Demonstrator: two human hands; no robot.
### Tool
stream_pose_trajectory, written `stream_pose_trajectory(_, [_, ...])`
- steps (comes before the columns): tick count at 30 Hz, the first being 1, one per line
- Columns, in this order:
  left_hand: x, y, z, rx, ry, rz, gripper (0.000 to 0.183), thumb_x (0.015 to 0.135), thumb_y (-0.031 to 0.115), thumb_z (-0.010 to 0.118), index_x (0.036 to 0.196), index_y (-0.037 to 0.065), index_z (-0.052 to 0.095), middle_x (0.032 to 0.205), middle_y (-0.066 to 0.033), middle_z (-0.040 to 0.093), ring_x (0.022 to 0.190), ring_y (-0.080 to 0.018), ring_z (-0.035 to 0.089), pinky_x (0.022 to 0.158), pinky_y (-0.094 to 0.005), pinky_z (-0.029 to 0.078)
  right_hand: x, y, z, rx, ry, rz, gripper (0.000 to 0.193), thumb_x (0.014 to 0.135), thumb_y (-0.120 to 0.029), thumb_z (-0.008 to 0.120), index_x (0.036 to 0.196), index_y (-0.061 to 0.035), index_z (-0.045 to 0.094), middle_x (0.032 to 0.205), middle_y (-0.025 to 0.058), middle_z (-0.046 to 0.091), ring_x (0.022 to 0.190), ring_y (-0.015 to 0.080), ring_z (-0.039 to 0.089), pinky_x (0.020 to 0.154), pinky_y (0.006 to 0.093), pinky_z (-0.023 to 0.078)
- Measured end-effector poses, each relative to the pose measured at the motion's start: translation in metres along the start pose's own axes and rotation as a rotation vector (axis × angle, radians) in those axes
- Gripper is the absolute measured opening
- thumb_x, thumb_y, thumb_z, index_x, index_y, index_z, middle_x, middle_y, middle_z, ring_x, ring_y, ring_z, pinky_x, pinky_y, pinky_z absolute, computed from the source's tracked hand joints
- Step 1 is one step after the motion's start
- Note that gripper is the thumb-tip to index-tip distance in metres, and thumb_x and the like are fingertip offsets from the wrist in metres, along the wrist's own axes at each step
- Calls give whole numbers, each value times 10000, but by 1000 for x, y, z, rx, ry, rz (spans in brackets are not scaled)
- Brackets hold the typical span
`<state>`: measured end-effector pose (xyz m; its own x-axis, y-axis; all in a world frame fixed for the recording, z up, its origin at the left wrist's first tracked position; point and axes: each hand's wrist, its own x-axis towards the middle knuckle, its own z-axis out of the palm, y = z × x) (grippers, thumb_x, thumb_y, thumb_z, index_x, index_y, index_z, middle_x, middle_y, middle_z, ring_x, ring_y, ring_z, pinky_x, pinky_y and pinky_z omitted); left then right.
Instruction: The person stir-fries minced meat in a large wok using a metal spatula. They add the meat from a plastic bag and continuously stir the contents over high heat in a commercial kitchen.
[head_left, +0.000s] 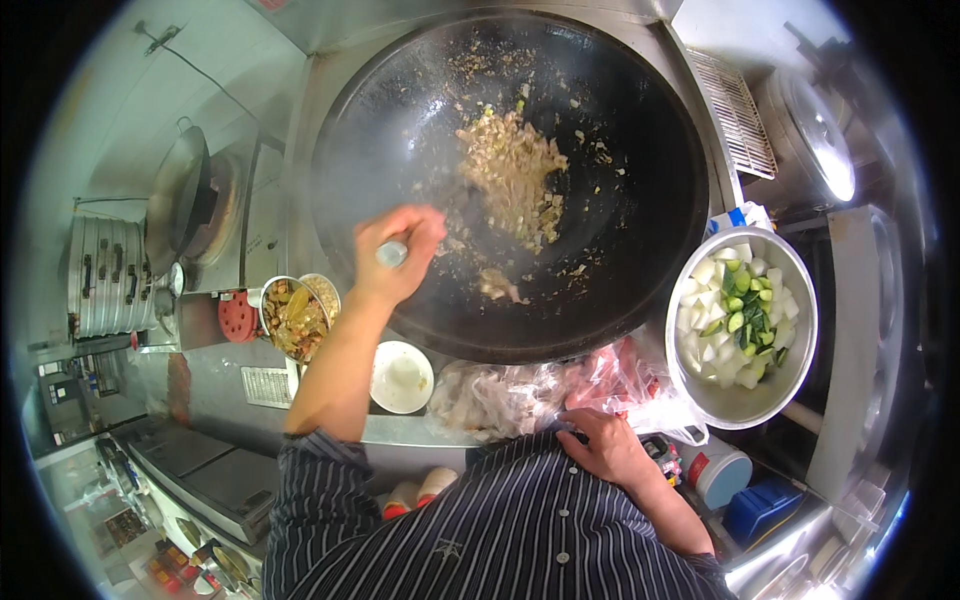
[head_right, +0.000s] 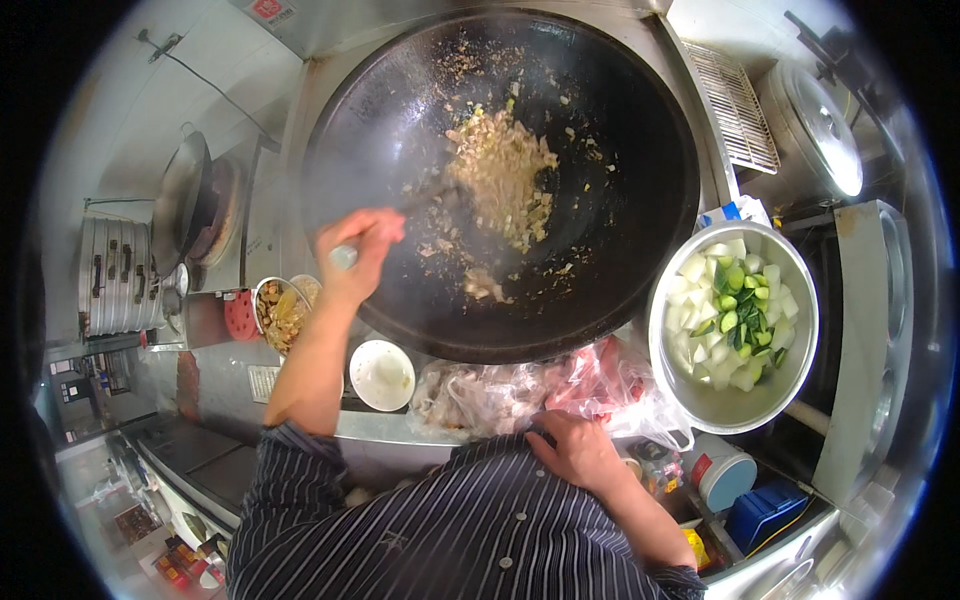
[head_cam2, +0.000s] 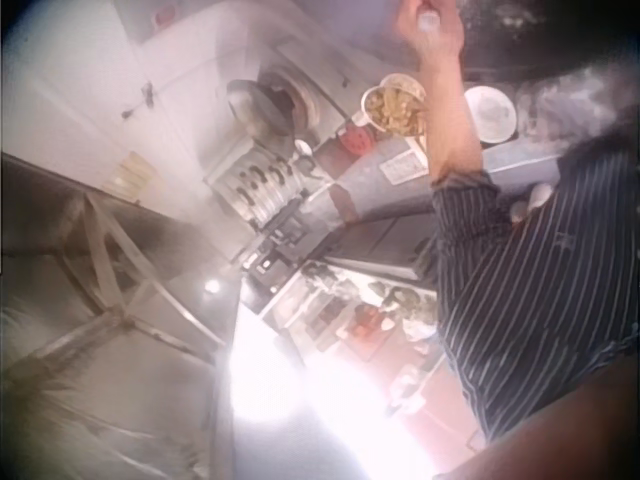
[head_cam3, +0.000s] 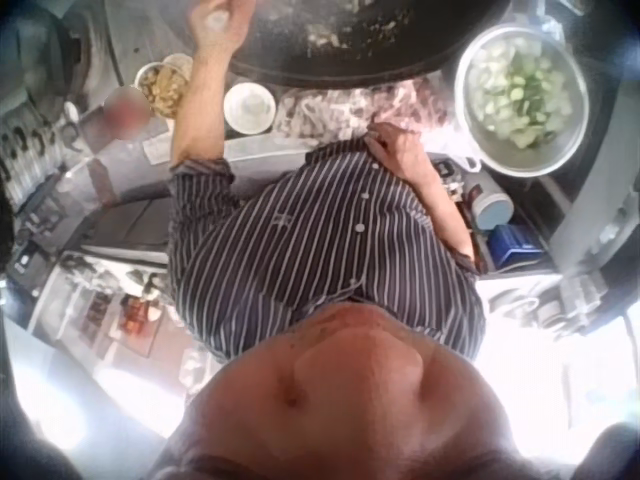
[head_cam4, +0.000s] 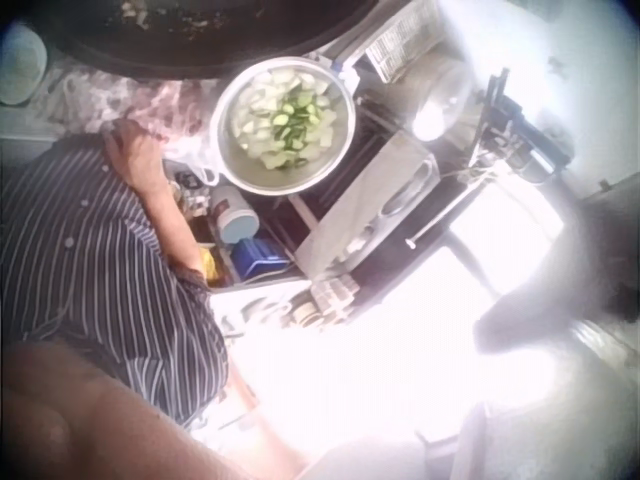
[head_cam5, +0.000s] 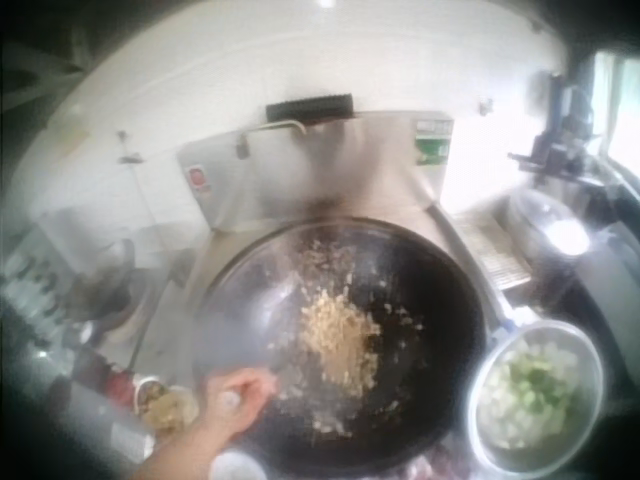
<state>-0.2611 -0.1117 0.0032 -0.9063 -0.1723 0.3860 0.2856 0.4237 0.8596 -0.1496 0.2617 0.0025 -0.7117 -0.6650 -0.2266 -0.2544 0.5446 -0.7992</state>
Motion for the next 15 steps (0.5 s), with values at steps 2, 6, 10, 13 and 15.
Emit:
stream_pose_trajectory(2, [17,-32,31,-3,50,22,139,945,82,632,911,-37,697,924,-98,737,927,-158,680,861,-297,526,0,-2,-2,-35,2,-20,272,888,-212,710,1074,-19,666,944,180,707,804,377,692,685,433,569])
stream_pose_trajectory(6, [34,-60,88,-113,253,40,108,932,67,646,977,-14,701,892,-81,725,829,-105,642,753,-256,501,-3,-5,-6,-74,-8,14,288,886,-215,711,1081,-8,666,952,189,709,815,377,694,700,429,576])
stream_pose_trajectory(10, [0,-19,69,-240,46,-300,156,954,103,610,878,-5,694,924,-95,734,894,-183,671,859,-315,517,-8,-6,-4,-88,30,1,291,885,-219,711,1078,-7,665,951,195,707,818,378,693,699,427,576])
stream_pose_trajectory(13, [-20,21,25,-275,-67,-94,160,930,108,635,872,-16,717,772,-62,703,720,-97,625,669,-254,490,-10,-5,0,-63,23,38,286,883,-221,712,1071,-11,667,945,196,704,817,377,694,696,425,573])
stream_pose_trajectory(15, [-21,37,5,-266,-104,14,163,926,103,634,853,-15,720,738,-52,698,696,-92,621,649,-253,489,-9,-5,3,-52,12,46,280,882,-222,712,1065,-14,669,942,196,702,816,376,694,697,424,572])
